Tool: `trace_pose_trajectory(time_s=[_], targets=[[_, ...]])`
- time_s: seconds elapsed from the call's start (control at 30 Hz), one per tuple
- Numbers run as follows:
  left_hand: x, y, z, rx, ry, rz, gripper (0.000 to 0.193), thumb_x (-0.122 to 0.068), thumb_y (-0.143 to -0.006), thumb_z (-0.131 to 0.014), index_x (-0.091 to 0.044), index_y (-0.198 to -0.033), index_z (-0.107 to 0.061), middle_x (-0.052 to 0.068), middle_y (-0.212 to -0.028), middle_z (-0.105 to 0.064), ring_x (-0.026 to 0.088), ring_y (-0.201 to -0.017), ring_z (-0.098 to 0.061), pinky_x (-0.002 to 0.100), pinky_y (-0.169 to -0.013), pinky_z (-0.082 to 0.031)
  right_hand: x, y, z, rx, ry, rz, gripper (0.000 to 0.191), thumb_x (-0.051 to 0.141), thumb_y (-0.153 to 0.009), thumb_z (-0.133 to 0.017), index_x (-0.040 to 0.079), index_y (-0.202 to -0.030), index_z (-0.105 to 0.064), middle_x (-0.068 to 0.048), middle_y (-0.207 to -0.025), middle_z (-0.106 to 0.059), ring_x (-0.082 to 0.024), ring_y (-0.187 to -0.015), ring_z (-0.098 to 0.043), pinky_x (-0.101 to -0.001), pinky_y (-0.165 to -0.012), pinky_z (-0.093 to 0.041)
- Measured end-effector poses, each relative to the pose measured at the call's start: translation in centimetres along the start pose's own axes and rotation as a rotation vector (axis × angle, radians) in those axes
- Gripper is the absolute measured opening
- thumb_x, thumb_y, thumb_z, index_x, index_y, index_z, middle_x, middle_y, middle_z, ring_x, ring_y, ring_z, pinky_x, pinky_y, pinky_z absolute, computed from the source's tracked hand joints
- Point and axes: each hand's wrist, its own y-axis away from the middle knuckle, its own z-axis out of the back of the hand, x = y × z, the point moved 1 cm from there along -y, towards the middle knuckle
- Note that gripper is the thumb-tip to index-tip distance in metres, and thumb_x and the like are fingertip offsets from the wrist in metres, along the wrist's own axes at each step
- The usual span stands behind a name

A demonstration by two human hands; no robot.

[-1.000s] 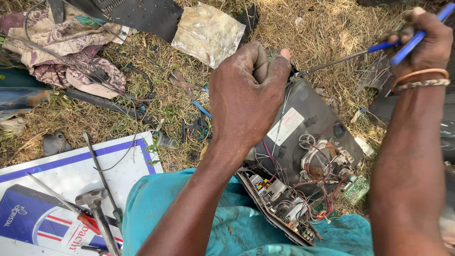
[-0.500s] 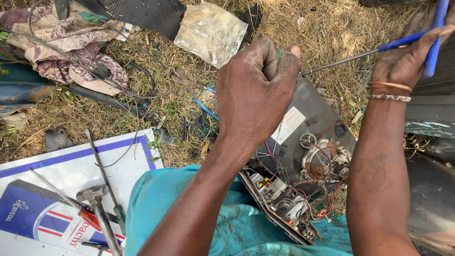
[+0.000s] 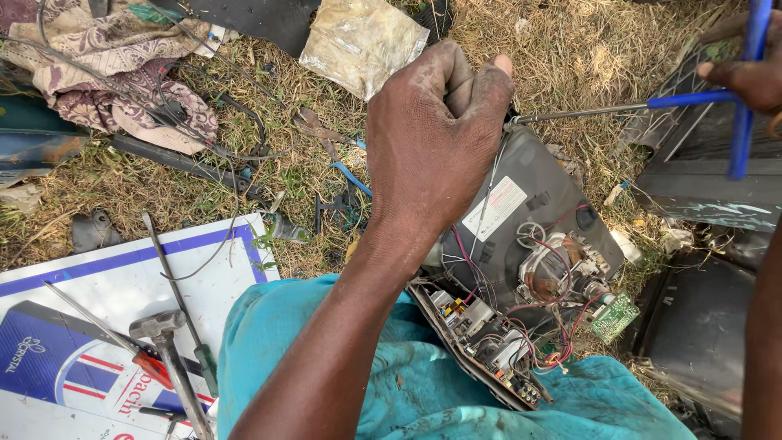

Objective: The person sits on the ground in a scrap yard and unscrews the back cover of a CRT television using a red-handled screwdriver. After removing the screws and back panel, they use a blue-handled pry tool to work on the exposed internal chassis and components.

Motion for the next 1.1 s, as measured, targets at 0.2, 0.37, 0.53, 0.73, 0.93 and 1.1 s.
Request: trace_pose_trajectory(time_s=[0.2,0.37,0.53,0.73,0.93,1.1], targets=[[-0.3,0.0,-0.4,0.014,0.027,-0.019,0.048,-0.034,-0.098,-0.071,-0.012,-0.066,-0.042,-0.001,-0.057,-0.036,0.009,-0.054,-0.034,0.036,-0.051,-0.033,1.1,3.8,-4.4,-0.691,0.193,0.286,0.032,0.035,-0.120,-0.060,0.007,-0.130,-0.070,-0.017,-0.118,-0.072,-0.024,-0.106,-0.070,-0.0411,-0.096,-0.059],[-0.3,0.3,-0.3,0.017,-0.009,-0.036,0.048,-0.034,-0.097,-0.071,-0.012,-0.066,-0.041,-0.002,-0.056,-0.036,0.009,-0.053,-0.035,0.036,-0.050,-0.034,0.7,1.0,-10.7,-1.011,-0.535,0.256,0.044,0.047,-0.110,-0.059,0.010,-0.131,-0.070,-0.014,-0.109,-0.067,-0.023,-0.098,-0.064,-0.0413,-0.089,-0.055],[-0.4,0.1,-0.7,0.042,0.006,0.023,0.048,-0.035,-0.097,-0.070,-0.013,-0.064,-0.041,-0.002,-0.054,-0.037,0.009,-0.052,-0.034,0.036,-0.050,-0.033,0.4,0.3,-9.4,-0.751,-1.205,0.238,0.036,0.038,-0.106,-0.062,0.009,-0.125,-0.069,-0.012,-0.110,-0.069,-0.023,-0.098,-0.066,-0.0436,-0.090,-0.057],[-0.2,0.1,-0.9,0.015,0.000,-0.037,0.049,-0.034,-0.098,-0.071,-0.013,-0.065,-0.042,-0.002,-0.056,-0.035,0.009,-0.053,-0.034,0.037,-0.050,-0.030,6.0,1.7,-1.3,-0.028,-0.232,0.033,0.028,0.028,-0.101,-0.065,0.008,-0.118,-0.068,-0.011,-0.111,-0.071,-0.024,-0.099,-0.069,-0.0462,-0.091,-0.060],[-0.3,0.2,-1.1,0.034,0.033,0.005,0.048,-0.036,-0.097,-0.070,-0.013,-0.065,-0.042,-0.001,-0.055,-0.036,0.010,-0.053,-0.034,0.037,-0.050,-0.031,6.7,5.0,-3.1,-0.429,0.585,0.452,0.033,0.032,-0.115,-0.066,0.005,-0.133,-0.070,-0.023,-0.146,-0.063,-0.031,-0.142,-0.053,-0.0453,-0.117,-0.051],[-0.3,0.3,-1.3,0.008,-0.004,-0.033,0.047,-0.036,-0.097,-0.070,-0.014,-0.066,-0.044,-0.002,-0.056,-0.038,0.009,-0.053,-0.036,0.036,-0.050,-0.034,6.7,3.4,-8.7,-0.840,-0.549,0.421,0.042,0.040,-0.115,-0.060,0.006,-0.141,-0.062,-0.019,-0.148,-0.056,-0.027,-0.143,-0.049,-0.0422,-0.121,-0.046]])
